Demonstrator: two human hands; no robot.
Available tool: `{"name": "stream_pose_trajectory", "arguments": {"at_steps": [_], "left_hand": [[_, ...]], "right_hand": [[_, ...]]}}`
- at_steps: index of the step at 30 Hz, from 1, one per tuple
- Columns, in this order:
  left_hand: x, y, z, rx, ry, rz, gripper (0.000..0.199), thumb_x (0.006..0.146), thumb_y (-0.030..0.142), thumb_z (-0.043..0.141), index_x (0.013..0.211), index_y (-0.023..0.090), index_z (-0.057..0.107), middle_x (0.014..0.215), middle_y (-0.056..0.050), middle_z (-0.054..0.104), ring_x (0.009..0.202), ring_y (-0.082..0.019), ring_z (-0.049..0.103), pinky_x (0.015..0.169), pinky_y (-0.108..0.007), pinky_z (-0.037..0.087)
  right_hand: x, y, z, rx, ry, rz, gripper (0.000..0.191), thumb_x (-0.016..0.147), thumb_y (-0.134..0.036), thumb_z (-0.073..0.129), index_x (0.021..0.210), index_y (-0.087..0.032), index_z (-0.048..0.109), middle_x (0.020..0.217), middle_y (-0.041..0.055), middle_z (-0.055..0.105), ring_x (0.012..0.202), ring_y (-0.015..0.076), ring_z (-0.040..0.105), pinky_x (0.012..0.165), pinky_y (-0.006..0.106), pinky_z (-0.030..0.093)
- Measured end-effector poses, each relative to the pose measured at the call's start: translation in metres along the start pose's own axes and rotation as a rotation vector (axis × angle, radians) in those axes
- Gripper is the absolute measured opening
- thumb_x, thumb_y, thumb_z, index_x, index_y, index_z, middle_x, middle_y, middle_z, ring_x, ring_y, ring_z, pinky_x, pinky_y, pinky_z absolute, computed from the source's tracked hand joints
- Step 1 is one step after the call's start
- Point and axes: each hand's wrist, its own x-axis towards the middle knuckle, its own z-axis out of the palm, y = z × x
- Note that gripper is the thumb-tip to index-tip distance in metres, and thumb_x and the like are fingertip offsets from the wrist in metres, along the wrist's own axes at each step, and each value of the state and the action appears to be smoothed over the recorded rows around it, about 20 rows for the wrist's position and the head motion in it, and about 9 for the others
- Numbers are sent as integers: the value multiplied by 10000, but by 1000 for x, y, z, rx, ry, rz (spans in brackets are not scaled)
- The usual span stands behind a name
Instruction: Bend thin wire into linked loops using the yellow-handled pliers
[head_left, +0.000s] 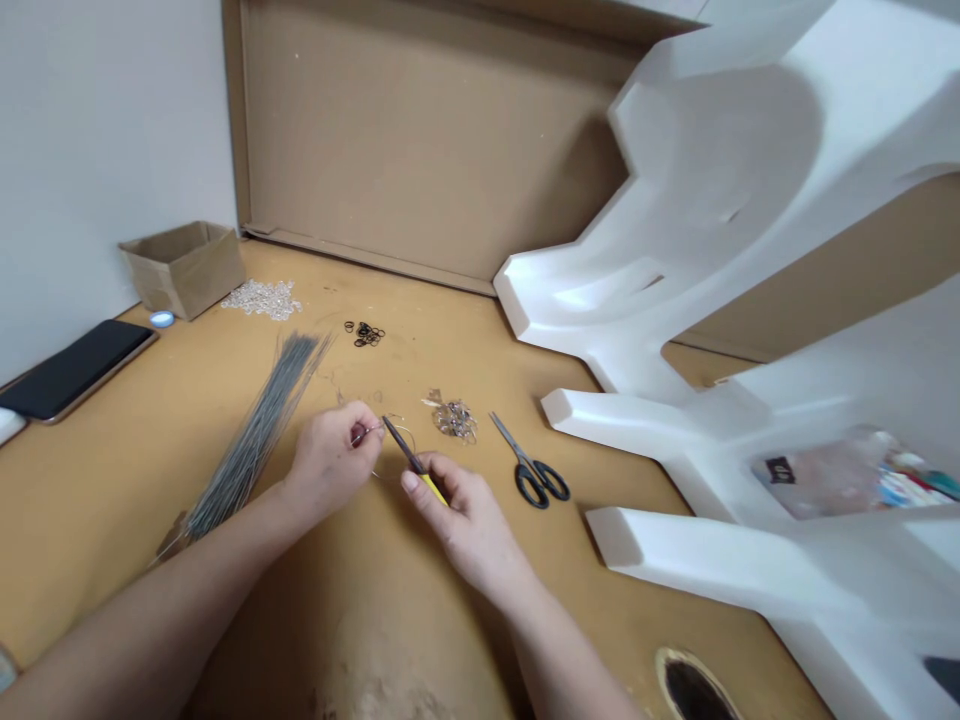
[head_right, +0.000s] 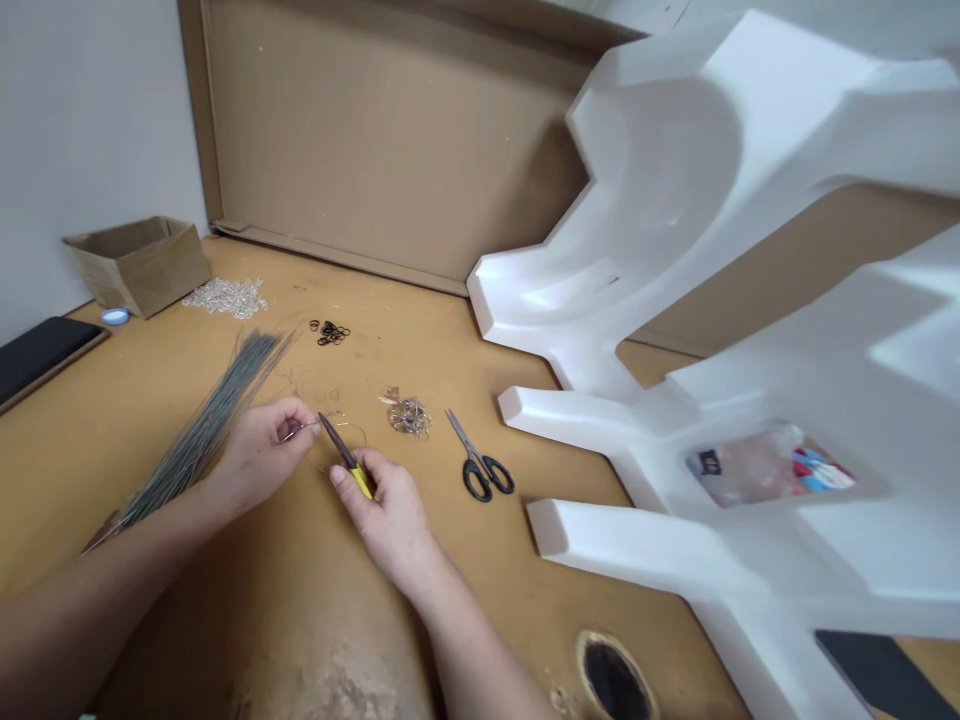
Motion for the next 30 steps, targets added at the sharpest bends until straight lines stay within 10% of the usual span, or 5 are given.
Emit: {"name": "stream_pose_trajectory", "arguments": {"at_steps": [30], "left_hand": [[-7, 7, 1, 325, 125, 51, 135, 669, 175, 441, 536, 195, 428, 483, 40, 425, 476, -107, 385, 503, -243, 255]], "right_hand": [[-1, 4, 16, -373, 109, -52, 242, 810, -303, 368, 735, -175, 559, 600, 34, 592, 533, 148, 523, 524, 231, 363]]}}
